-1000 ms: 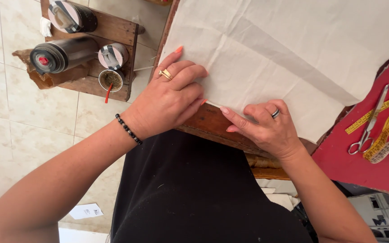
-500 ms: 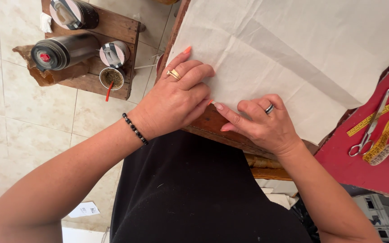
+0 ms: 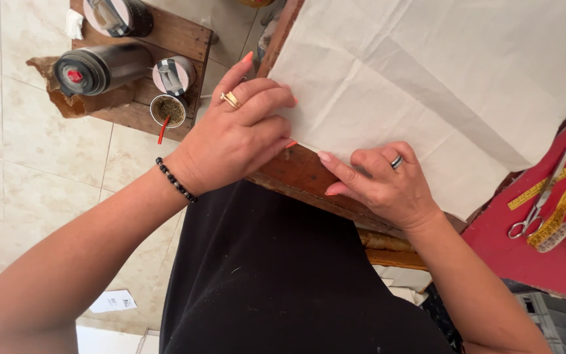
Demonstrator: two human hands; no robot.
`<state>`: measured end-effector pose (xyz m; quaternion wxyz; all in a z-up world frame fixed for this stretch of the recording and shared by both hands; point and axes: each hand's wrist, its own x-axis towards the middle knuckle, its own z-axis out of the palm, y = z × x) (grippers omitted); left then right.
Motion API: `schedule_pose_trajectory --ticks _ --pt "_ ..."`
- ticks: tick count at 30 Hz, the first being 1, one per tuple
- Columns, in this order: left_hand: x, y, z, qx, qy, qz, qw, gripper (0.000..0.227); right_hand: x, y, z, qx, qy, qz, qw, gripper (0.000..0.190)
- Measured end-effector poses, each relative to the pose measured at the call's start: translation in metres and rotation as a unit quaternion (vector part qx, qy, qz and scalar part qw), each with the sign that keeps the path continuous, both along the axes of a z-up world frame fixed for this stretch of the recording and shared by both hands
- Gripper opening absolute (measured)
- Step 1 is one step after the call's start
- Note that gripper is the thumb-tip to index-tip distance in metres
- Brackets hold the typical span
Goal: The person folds a white fabric on a wooden table and secures the folded edge with multiple straight pins. They repeatedly pick up pins from a nearby container and insert them along the fabric edge to hold the fold in place.
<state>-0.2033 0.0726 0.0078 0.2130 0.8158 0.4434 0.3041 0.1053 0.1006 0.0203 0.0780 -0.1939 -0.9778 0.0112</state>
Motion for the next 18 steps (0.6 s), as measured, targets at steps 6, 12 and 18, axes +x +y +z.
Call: schedule_pose_trajectory --ticks 6,12,18 --pt "-0.003 0.001 0.001 -0.056 -0.033 0.006 0.998 0.024 -0.005 0.003 0.001 -0.005 0.002 0.001 1.000 0.053" --pt "-0.001 0.003 -0.002 -0.070 -0.079 -0.009 0.994 0.017 -0.017 0.010 0.001 0.009 0.002 0.021 1.000 0.054" --pt "-0.002 0.004 -0.001 -0.091 -0.108 -0.015 0.990 0.017 -0.030 0.016 0.002 0.022 -0.002 0.036 0.999 0.055"
